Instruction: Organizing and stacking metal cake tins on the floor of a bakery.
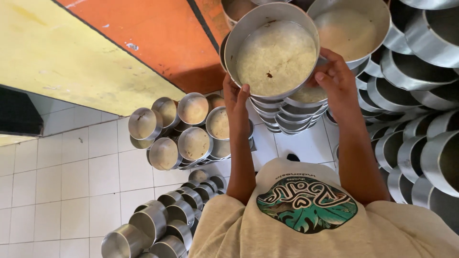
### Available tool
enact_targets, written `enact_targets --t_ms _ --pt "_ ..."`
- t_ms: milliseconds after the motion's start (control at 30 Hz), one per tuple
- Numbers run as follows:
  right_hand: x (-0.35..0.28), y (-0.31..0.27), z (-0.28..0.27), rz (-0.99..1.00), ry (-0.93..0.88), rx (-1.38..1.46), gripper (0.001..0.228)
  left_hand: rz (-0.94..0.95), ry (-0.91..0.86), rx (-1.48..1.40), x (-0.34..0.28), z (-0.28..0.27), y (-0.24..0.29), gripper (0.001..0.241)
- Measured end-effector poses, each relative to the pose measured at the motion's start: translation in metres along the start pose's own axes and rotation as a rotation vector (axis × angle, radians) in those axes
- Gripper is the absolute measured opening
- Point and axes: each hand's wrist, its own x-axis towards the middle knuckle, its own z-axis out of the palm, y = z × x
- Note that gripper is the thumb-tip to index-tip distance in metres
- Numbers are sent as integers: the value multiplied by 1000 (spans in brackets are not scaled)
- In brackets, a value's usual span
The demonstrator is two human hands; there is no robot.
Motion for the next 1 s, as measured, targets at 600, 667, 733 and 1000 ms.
enact_targets --t_ms 600,667,733,1000 --pt "6 -16 -64 -76 158 -32 52 12 -198 88 38 78 -14 60" --pt "6 -15 -64 -85 177 -2 52 15 -218 90 44 81 -19 61" --pt "9 -15 -65 -94 191 21 52 18 -234 87 53 85 -27 61" --pt "18 10 -76 -153 329 -126 44 -88 -311 0 82 94 -47 65"
